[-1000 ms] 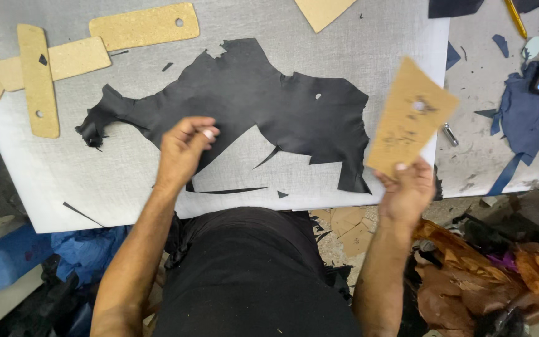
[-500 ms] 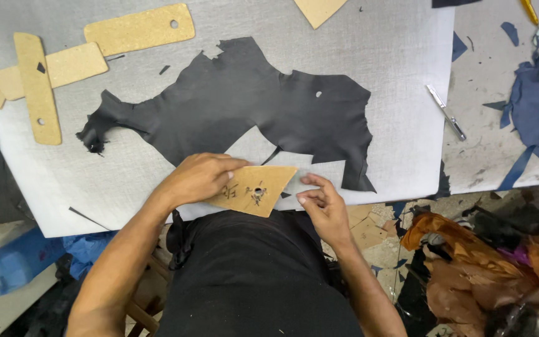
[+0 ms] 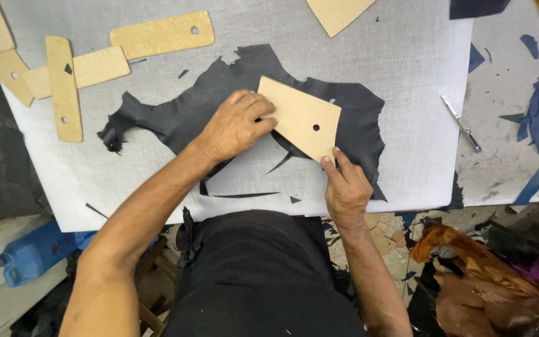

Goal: The person uses a utility knife to cut black leather pieces on a table, following cardboard templates. The person repeatedly places templates, cuts around them, and removes the cut leather pieces.

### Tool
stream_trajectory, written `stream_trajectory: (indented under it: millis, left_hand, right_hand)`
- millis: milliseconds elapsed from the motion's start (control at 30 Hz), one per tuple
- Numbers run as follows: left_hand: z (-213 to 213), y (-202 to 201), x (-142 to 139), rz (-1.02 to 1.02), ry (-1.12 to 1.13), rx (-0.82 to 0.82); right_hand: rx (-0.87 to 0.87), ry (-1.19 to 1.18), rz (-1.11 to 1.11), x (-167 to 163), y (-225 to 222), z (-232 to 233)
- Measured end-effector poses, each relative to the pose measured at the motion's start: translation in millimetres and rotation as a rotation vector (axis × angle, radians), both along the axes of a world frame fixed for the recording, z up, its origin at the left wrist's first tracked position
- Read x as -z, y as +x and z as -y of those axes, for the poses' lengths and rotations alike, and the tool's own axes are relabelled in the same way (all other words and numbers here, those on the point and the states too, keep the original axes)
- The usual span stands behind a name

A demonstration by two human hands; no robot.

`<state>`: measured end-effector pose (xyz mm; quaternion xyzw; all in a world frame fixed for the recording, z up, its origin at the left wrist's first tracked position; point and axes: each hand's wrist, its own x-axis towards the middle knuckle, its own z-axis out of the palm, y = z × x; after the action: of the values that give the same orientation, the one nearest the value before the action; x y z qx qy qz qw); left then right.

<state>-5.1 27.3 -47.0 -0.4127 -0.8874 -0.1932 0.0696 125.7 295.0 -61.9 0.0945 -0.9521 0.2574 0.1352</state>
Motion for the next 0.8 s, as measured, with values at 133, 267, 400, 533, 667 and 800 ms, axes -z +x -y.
stream_trajectory:
  millis: [133, 267, 400, 533, 667, 800]
  left_hand:
    - [-12, 27, 24, 0.139, 0.085, -0.170]
    - [-30, 34, 31, 0.190, 0.142, -0.360]
    - [-34, 20, 30, 0.265, 0.070, -0.273]
    - [-25, 24, 26, 0.311, 0.188, -0.318]
    - [-33, 54, 25, 0.434, 0.886, -0.642]
    - [-53, 69, 29, 1.244, 1.227, -0.575]
  right_hand:
    - [0.039, 0.175, 0.011, 6, -5, 18]
    - [-0.010, 0.118, 0.008, 7, 2, 44]
    - [-0.043, 0.056, 0.003, 9, 11, 56]
    - [0.045, -0.029, -0.042, 12, 16, 32]
    - [0.276, -0.555, 0.012, 14, 25, 22]
    - [0.319, -1.123, 0.207, 19, 35, 50]
